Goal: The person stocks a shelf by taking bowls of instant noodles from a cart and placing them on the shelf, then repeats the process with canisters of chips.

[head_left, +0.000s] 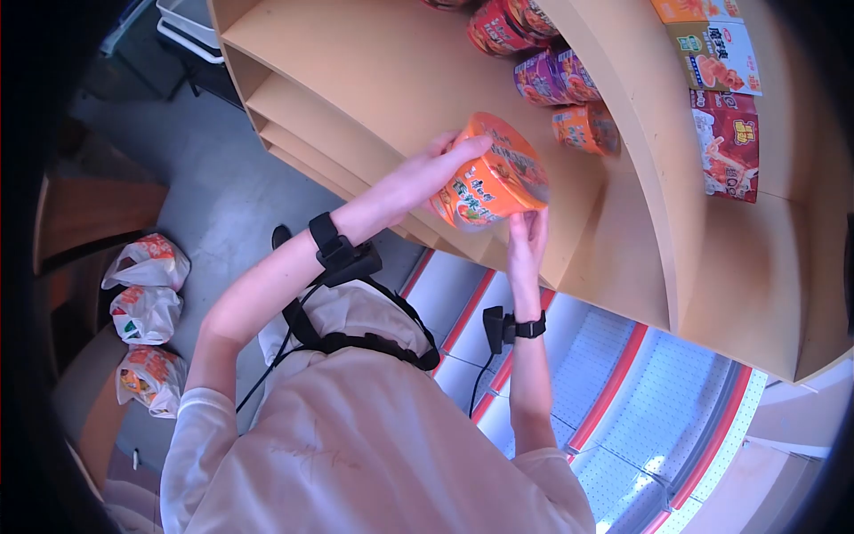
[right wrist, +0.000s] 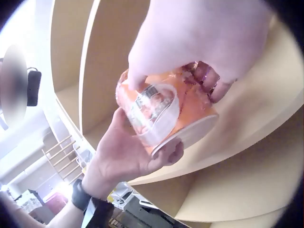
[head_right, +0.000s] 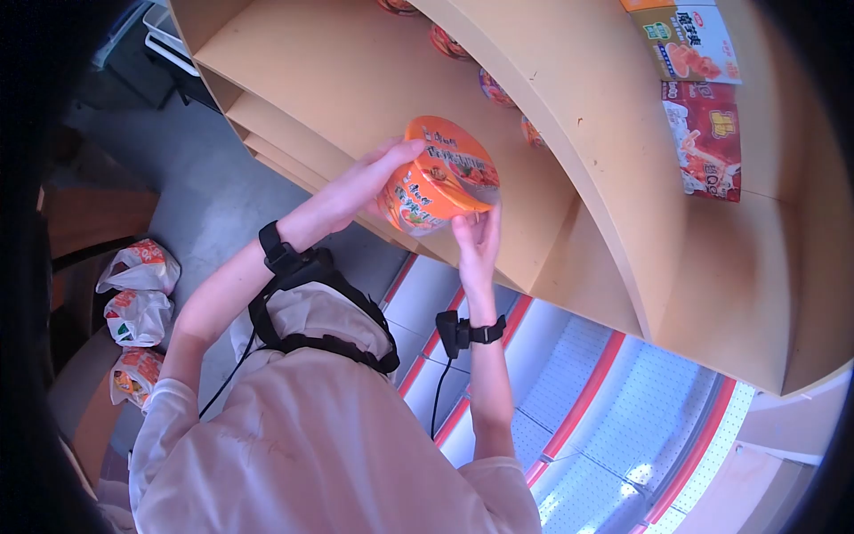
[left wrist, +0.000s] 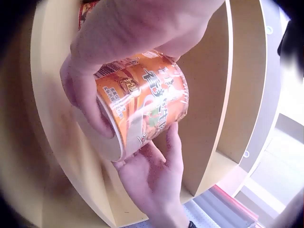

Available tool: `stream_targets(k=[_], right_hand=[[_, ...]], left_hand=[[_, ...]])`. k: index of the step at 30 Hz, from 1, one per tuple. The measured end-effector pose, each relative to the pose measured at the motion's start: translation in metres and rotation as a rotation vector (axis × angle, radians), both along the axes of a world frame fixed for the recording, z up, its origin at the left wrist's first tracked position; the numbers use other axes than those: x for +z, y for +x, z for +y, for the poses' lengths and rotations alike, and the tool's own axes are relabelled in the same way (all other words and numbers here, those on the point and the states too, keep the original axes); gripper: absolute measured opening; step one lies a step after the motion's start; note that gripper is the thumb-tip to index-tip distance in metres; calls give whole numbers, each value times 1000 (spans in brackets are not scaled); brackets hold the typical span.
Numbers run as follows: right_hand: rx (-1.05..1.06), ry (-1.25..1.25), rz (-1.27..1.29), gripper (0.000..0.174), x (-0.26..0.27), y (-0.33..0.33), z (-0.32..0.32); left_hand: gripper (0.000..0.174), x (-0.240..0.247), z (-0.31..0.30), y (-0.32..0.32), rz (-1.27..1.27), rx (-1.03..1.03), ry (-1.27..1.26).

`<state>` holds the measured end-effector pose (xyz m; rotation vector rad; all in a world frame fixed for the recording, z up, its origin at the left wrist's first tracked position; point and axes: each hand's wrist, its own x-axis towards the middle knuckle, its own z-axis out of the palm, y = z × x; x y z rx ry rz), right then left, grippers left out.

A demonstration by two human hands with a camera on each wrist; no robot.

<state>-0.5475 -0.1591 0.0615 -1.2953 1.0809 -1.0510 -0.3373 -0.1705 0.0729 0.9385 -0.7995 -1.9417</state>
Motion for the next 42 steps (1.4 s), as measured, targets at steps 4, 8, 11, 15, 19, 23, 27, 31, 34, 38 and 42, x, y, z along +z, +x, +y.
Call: stream_targets(k=[4,8,11,15,19,23,27,31,34,38,42], right_hand=[[-92,-132,125,87,-8,14,14],[-159,-170,130,82,-17,22,24],[-242,-71,200,63,-10,13,23],[-280,32,-16,59,-3,-7,10],[-282,-246,-15,47,22,-40,-26],[-391,-349,-57,46,54,-71,-85],[-337,-379,49,49,62,-90,-139],[-399,-365,131,53,54,-97,-182],[-341,-368,116,53,48,-97,-201],[-286,-371,117,53,29,-111,-223],[-397,-312,47,50,-9,-174,-283]], left_hand=[[73,-14,1,-18,58,120,-68],[86,-44,2,-42,-260,297,-324],[89,-24,19,-29,-284,133,-376],[83,-27,30,-6,-258,18,-448],[60,-49,45,32,-344,-109,-403],[40,-99,72,73,-405,-31,-307],[33,-172,122,123,-427,111,21],[31,-226,201,160,-600,347,329],[31,-298,286,179,-631,541,435],[31,-313,357,153,-578,655,735],[34,-340,406,126,-462,635,835]])
